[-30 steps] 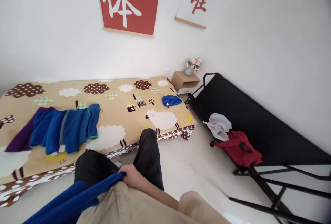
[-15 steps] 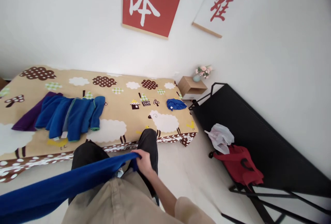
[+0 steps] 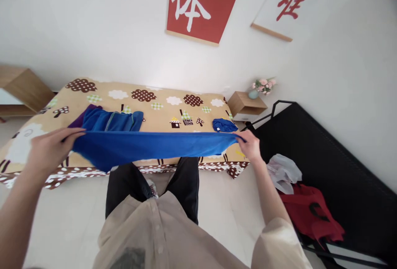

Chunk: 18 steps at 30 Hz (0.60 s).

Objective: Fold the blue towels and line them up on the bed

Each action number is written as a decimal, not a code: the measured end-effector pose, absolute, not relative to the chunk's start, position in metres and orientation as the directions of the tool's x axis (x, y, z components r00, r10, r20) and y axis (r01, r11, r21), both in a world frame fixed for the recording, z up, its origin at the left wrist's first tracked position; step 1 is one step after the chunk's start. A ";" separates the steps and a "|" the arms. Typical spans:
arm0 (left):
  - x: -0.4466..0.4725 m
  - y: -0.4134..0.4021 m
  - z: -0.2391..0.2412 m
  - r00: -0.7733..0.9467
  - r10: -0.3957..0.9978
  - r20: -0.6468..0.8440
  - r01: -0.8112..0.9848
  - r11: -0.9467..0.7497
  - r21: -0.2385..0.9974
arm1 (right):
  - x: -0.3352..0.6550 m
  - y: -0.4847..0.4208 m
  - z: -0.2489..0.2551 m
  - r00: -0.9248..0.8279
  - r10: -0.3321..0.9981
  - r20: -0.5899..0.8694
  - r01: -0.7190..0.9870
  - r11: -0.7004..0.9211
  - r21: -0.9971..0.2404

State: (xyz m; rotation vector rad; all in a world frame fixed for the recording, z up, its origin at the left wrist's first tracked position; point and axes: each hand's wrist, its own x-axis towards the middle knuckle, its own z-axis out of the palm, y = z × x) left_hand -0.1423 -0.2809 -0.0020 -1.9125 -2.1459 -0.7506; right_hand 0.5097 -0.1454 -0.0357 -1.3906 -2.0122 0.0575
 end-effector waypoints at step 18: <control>-0.075 -0.161 0.021 0.093 0.941 0.325 0.922 -0.205 0.328 | 0.575 -0.110 -0.020 0.348 0.931 0.115 0.831 -0.249 -0.497</control>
